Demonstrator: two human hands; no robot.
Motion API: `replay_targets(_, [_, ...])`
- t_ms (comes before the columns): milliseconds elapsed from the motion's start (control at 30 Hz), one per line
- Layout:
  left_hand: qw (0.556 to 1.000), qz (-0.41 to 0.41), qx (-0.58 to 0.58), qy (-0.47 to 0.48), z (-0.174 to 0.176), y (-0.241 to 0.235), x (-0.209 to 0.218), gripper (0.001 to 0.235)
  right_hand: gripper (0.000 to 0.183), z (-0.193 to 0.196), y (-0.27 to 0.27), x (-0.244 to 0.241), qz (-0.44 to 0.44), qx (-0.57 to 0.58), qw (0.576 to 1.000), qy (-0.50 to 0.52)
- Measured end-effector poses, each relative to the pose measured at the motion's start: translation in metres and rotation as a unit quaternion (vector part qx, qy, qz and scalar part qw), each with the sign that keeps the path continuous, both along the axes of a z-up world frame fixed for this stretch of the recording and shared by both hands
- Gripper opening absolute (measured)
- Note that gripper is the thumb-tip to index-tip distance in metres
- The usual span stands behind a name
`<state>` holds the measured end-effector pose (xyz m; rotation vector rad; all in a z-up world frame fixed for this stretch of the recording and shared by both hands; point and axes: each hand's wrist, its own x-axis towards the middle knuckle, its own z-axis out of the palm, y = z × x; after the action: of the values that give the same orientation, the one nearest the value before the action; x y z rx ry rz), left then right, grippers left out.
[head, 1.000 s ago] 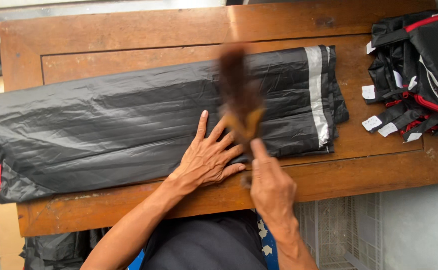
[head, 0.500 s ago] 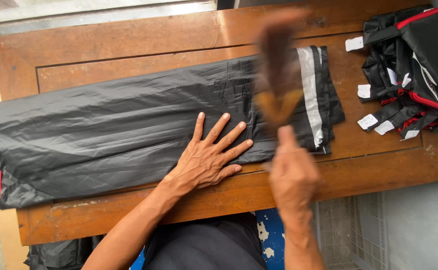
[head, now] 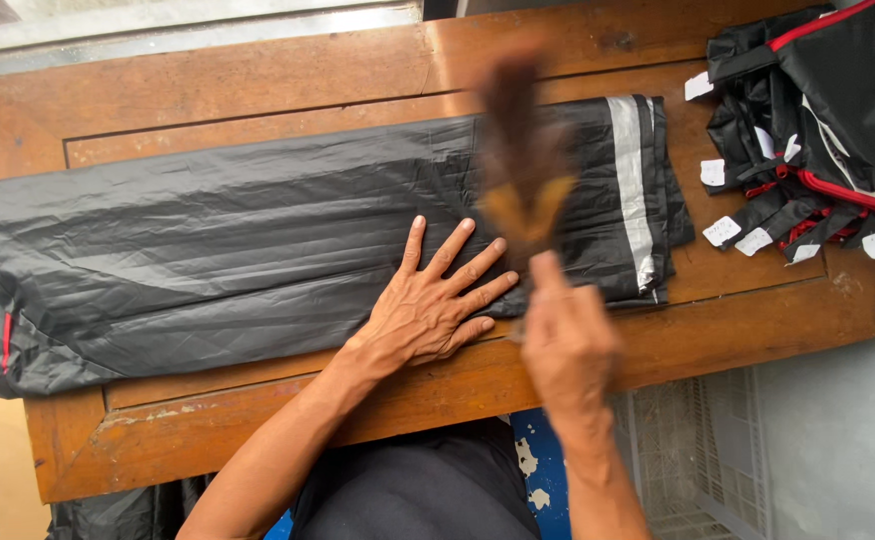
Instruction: The person uses a feather duster to brush a black and red garment laid on a wooden table. They repeatedly fold the garment while continuing to brush its surface, then unfold it to brush the other side.
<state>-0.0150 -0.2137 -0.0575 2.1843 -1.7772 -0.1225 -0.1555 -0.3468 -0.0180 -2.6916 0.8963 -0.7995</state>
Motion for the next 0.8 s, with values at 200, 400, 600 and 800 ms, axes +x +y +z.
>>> replay_targets(200, [0.999,0.009,-0.026,0.023,0.023,0.002,0.002,0.054,0.031,-0.002,-0.022,-0.017,-0.028,-0.043,0.992,0.114])
replay_targets(400, [0.979,0.167,-0.083,-0.078,0.051,0.033,0.018,0.083,0.031,0.001,-0.043,-0.031,-0.129,0.012,0.982,0.140])
replay_targets(600, [0.964,0.262,0.019,-0.052,0.030,0.056,0.025,0.103,0.034,-0.008,-0.007,-0.004,-0.075,0.002,0.996,0.050])
replay_targets(800, [0.960,0.276,-0.014,-0.050,0.021,0.055,0.023,0.089,0.037,0.001,0.071,0.037,0.148,-0.027,0.988,0.022])
